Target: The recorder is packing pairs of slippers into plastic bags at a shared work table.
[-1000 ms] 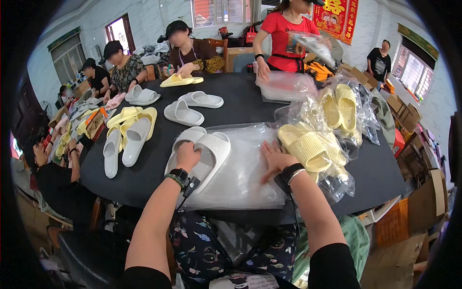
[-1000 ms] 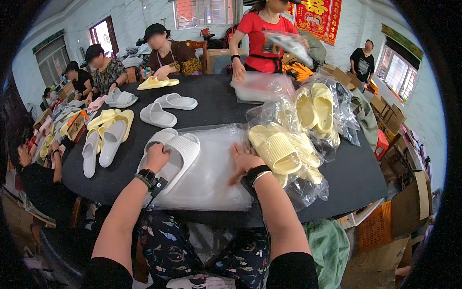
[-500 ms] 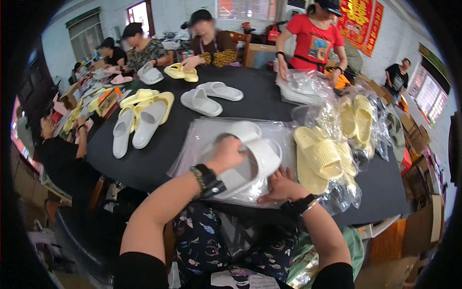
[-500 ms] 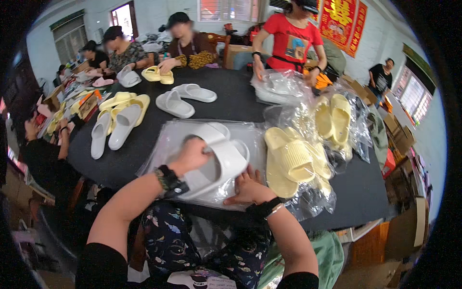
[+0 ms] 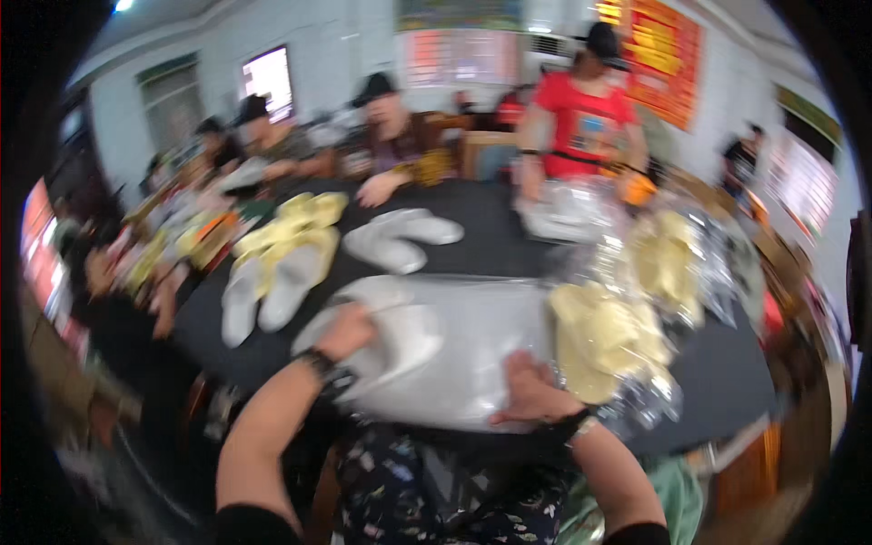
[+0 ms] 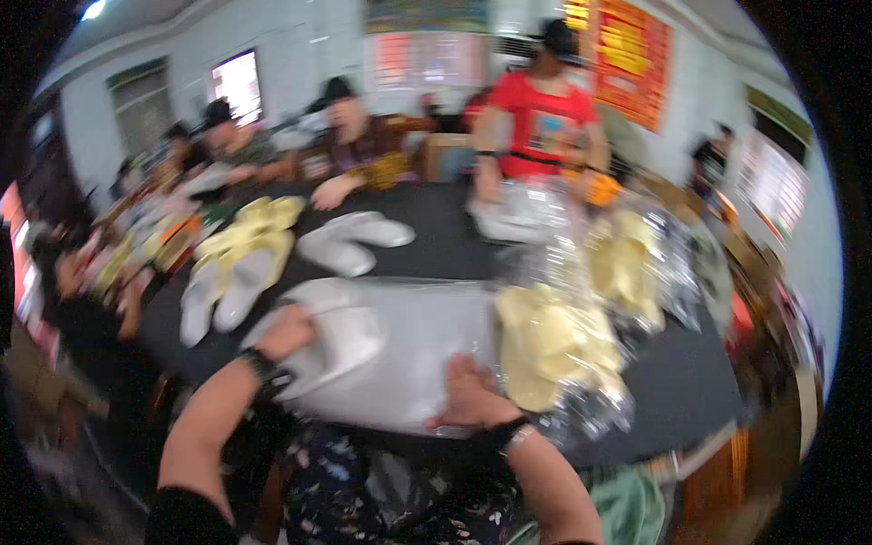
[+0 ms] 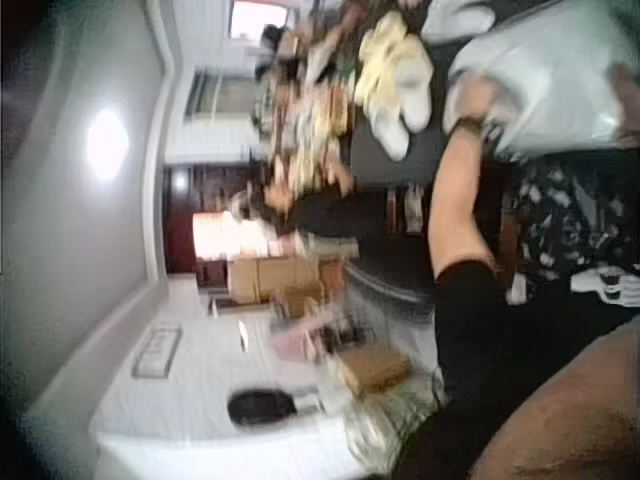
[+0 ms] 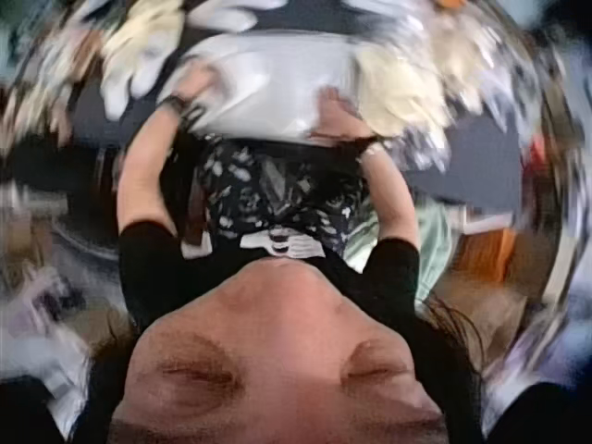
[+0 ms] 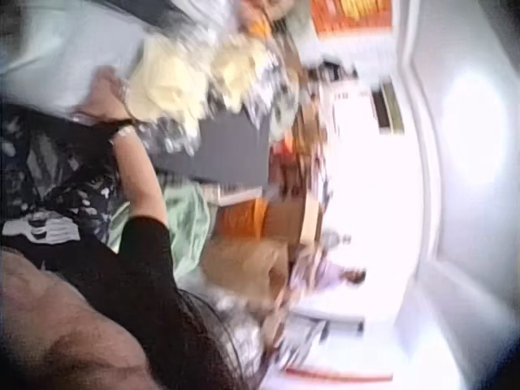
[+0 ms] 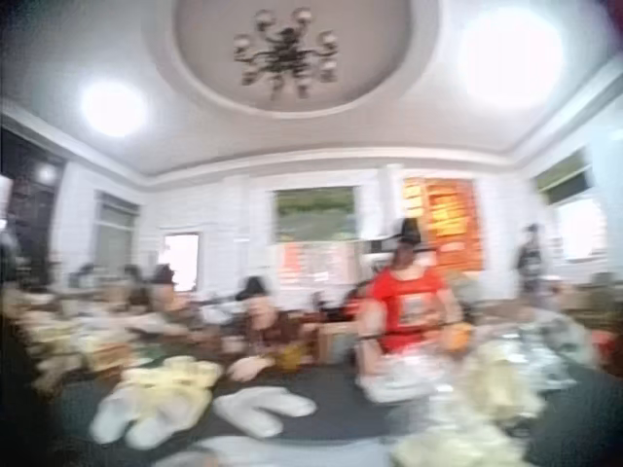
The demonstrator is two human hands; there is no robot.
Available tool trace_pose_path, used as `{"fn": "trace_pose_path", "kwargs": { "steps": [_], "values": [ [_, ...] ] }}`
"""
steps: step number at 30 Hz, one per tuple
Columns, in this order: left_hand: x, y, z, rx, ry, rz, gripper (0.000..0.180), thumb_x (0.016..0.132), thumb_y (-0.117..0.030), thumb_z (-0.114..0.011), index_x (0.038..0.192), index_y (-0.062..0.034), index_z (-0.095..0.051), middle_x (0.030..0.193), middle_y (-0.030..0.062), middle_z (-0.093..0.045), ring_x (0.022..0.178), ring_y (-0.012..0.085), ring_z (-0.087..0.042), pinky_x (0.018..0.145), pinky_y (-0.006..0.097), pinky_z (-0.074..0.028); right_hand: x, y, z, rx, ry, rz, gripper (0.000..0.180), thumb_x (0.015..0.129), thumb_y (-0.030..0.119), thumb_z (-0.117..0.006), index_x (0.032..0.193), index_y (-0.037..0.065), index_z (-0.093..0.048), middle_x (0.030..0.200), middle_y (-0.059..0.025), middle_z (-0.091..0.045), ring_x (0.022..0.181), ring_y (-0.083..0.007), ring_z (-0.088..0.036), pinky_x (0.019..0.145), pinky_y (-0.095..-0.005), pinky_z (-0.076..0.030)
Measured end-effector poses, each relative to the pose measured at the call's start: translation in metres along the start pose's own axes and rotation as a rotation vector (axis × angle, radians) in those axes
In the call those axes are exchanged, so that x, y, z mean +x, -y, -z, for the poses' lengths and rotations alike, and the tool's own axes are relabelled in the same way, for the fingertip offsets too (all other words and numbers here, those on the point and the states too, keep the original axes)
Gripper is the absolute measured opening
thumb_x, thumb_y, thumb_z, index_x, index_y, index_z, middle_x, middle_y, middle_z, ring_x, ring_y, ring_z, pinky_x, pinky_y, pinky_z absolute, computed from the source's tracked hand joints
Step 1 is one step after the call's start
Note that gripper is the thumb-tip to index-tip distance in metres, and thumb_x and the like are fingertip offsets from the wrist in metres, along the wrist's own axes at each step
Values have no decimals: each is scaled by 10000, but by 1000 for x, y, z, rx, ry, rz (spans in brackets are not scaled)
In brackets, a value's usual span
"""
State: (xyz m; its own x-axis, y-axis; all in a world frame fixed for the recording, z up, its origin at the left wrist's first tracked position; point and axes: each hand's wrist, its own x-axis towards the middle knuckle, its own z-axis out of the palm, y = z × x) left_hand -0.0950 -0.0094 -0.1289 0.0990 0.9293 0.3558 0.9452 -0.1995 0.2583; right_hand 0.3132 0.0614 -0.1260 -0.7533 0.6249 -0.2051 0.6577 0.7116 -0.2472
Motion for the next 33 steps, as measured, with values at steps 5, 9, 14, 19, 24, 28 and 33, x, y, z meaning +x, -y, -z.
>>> {"fn": "trace_pose_path", "kwargs": {
  "steps": [5, 9, 14, 19, 24, 28, 33],
  "values": [
    [0, 111, 122, -111, -224, 222, 289, 762, -48, -615, 1034, -48, -712, 1039, 168, -704, 998, 356, -659, 858, 416, -501, 15, 4, -4, 52, 69, 26, 1337, 661, 646, -763, 1520, -49, -11, 1592, -281, 10, 1482, -413, 67, 1197, -522, -2],
    [-5, 257, 265, 586, -671, 345, 177, 776, -55, -569, 926, 34, -599, 892, 283, -613, 897, 473, -581, 794, 484, -460, 8, 5, -3, 64, -4, 81, 1353, 642, 674, -748, 1522, -50, -18, 1597, -269, 2, 1485, -408, 67, 1192, -533, 2],
    [21, 260, 199, 658, -409, 499, 625, 780, -48, -617, 1375, 37, -445, 1413, 248, -448, 1343, 400, -378, 1128, 439, -307, 6, 6, -2, 62, 26, 42, 1308, 662, 634, -763, 1521, -52, -55, 1600, -262, -10, 1489, -405, 44, 1187, -543, -36],
    [80, -19, 103, -226, -283, 185, 391, 808, -42, -688, 1190, -12, -610, 1152, 143, -621, 1018, 266, -620, 889, 338, -491, 2, -5, -10, 72, 26, 0, 1326, 650, 638, -767, 1520, -55, -45, 1597, -270, -10, 1488, -409, 45, 1185, -550, -34],
    [86, -193, 103, -597, -127, -51, 373, 815, -59, -688, 1181, -3, -646, 1098, 131, -690, 959, 207, -651, 836, 318, -506, 8, -6, -11, 72, 35, 11, 1345, 635, 657, -756, 1525, -48, -34, 1604, -254, 14, 1490, -391, 65, 1192, -535, -7],
    [61, -277, 108, -988, 368, -97, 328, 894, -34, -617, 1214, 36, -618, 1073, 93, -697, 1017, 170, -640, 919, 291, -489, 3, -6, -8, 70, 35, -7, 1347, 630, 648, -762, 1526, -47, -35, 1605, -250, 0, 1491, -388, 68, 1193, -531, -7],
    [35, -298, 69, -1375, 620, 123, 281, 921, 12, -520, 1176, 78, -621, 1110, 150, -680, 1048, 188, -653, 948, 311, -496, -1, -6, -6, 98, 33, 8, 1356, 623, 659, -761, 1525, -48, -35, 1606, -249, -5, 1489, -394, 69, 1192, -533, -9]
  ]
}}
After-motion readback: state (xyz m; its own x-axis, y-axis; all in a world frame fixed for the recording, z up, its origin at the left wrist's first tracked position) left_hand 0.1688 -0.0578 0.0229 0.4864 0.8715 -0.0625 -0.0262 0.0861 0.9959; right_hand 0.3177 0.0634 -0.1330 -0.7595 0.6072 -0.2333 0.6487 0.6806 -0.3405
